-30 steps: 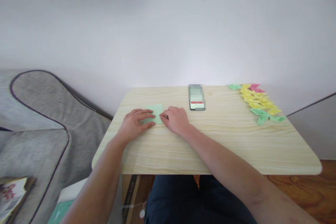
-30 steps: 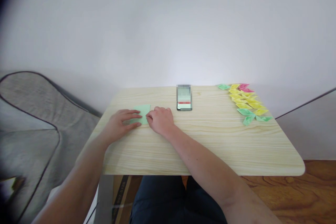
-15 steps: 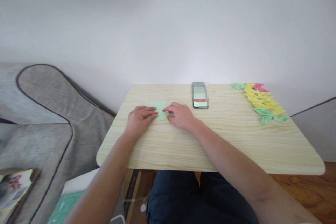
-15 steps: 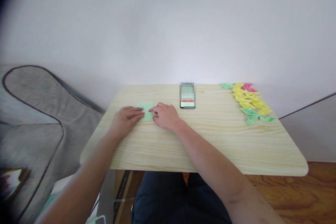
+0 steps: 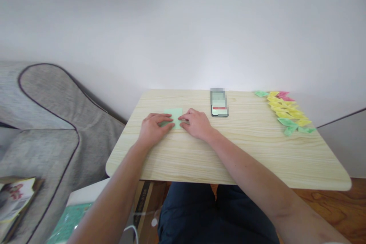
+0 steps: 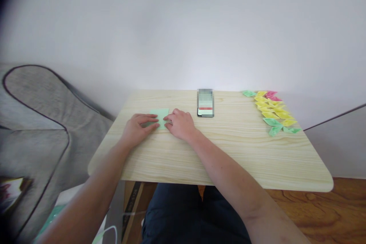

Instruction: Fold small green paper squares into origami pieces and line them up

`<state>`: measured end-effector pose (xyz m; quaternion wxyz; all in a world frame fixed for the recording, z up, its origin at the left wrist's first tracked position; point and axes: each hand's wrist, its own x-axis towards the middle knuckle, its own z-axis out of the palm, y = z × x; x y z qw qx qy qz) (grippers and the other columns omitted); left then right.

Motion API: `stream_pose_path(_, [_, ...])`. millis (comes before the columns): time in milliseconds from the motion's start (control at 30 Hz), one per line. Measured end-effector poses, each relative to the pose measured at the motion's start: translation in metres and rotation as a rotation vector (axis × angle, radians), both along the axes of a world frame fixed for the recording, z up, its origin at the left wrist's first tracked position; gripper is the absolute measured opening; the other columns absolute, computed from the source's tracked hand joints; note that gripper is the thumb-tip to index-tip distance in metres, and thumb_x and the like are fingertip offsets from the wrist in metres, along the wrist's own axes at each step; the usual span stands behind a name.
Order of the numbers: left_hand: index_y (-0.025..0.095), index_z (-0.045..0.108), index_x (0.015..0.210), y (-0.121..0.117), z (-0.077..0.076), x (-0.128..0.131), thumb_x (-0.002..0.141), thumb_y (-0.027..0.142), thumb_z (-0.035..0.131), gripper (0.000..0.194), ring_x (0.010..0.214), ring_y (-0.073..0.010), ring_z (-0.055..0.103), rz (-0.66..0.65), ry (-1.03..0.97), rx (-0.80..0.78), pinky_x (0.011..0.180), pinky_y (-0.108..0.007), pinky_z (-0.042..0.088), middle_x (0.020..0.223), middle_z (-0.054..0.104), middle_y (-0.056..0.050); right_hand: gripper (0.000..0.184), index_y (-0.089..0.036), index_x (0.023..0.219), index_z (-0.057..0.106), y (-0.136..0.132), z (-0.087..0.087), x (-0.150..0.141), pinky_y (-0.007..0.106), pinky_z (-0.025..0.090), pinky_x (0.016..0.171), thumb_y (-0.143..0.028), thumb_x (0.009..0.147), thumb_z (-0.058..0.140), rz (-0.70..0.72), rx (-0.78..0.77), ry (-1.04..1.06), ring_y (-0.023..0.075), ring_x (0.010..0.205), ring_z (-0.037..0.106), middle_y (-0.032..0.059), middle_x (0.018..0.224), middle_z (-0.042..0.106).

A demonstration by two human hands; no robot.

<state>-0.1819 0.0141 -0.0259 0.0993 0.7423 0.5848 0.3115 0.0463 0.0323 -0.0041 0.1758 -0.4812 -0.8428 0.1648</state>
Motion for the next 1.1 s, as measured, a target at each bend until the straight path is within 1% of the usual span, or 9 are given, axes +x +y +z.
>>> stream_pose_path(100, [0.033,0.08,0.102,-0.0026,0.0019,-0.0014,0.077,0.048,0.08,0.028,0.116,-0.0278,0.064,-0.029,0.017,-0.001,0.108,-0.047,0.05,0.121,0.076,0.002,0.028,-0.032,0.12,0.074,-0.0002,-0.0017,0.0,0.036,0.043,0.095,-0.04,0.098,0.059,-0.008,0.006,0.013,0.0221,0.107,0.063,0.005,0.116,0.066])
stream_pose_path(200, [0.034,0.08,0.1,-0.0033,0.0014,-0.0018,0.08,0.048,0.078,0.025,0.115,-0.0273,0.064,-0.037,0.018,0.002,0.108,-0.047,0.049,0.12,0.076,0.002,0.026,-0.033,0.117,0.075,-0.001,-0.0025,-0.0006,0.036,0.042,0.094,-0.042,0.099,0.059,-0.019,0.007,0.024,0.0215,0.106,0.063,0.0042,0.113,0.066])
stream_pose_path(333, [0.033,0.081,0.098,-0.0027,-0.0004,0.0004,0.084,0.049,0.073,0.023,0.115,-0.0273,0.064,-0.009,0.016,0.005,0.108,-0.047,0.05,0.119,0.077,0.002,0.027,-0.032,0.115,0.076,-0.0023,-0.0017,-0.0014,0.037,0.041,0.095,-0.043,0.101,0.055,-0.028,0.011,0.023,0.0213,0.106,0.063,0.0045,0.112,0.066])
stream_pose_path(533, [0.032,0.082,0.094,-0.0001,-0.0028,0.001,0.086,0.052,0.069,0.025,0.113,-0.0274,0.065,0.021,-0.022,-0.013,0.108,-0.047,0.05,0.116,0.078,0.001,0.026,-0.032,0.12,0.072,-0.0017,-0.0013,0.0006,0.035,0.041,0.093,-0.031,0.098,0.058,-0.001,0.01,0.081,0.0198,0.105,0.064,0.0024,0.113,0.069])
stream_pose_path(633, [0.031,0.082,0.092,0.0018,-0.0038,-0.0005,0.086,0.052,0.069,0.026,0.114,-0.0267,0.066,0.021,-0.054,-0.028,0.107,-0.045,0.05,0.115,0.078,0.001,0.027,-0.032,0.121,0.072,-0.0004,-0.003,0.0006,0.035,0.041,0.09,-0.03,0.097,0.058,0.001,0.033,0.102,0.0199,0.103,0.065,0.0016,0.109,0.07])
stream_pose_path(833, [0.031,0.082,0.09,0.0044,-0.0022,-0.0017,0.085,0.054,0.07,0.026,0.115,-0.0261,0.065,0.012,-0.09,-0.055,0.107,-0.043,0.049,0.115,0.078,0.0,0.023,-0.031,0.114,0.075,0.002,-0.0058,-0.0005,0.035,0.042,0.088,-0.03,0.097,0.059,0.006,0.051,0.145,0.02,0.1,0.067,0.0014,0.106,0.073])
stream_pose_path(967, [0.032,0.082,0.093,0.0043,0.0002,-0.002,0.085,0.056,0.07,0.028,0.117,-0.0263,0.065,-0.007,-0.094,-0.067,0.108,-0.043,0.048,0.116,0.078,0.0,0.024,-0.03,0.114,0.075,0.0021,-0.0068,-0.0027,0.035,0.044,0.088,-0.03,0.098,0.057,0.015,0.045,0.217,0.0199,0.1,0.068,0.0009,0.107,0.076])
stream_pose_path(1100, [0.034,0.081,0.102,0.0022,0.0023,-0.0026,0.087,0.057,0.067,0.031,0.12,-0.0262,0.063,-0.025,-0.079,-0.079,0.111,-0.045,0.045,0.119,0.077,0.0,0.025,-0.029,0.116,0.074,0.0018,-0.0098,-0.0085,0.032,0.047,0.085,-0.028,0.097,0.057,-0.001,-0.042,0.343,0.0176,0.09,0.07,-0.0004,0.099,0.078])
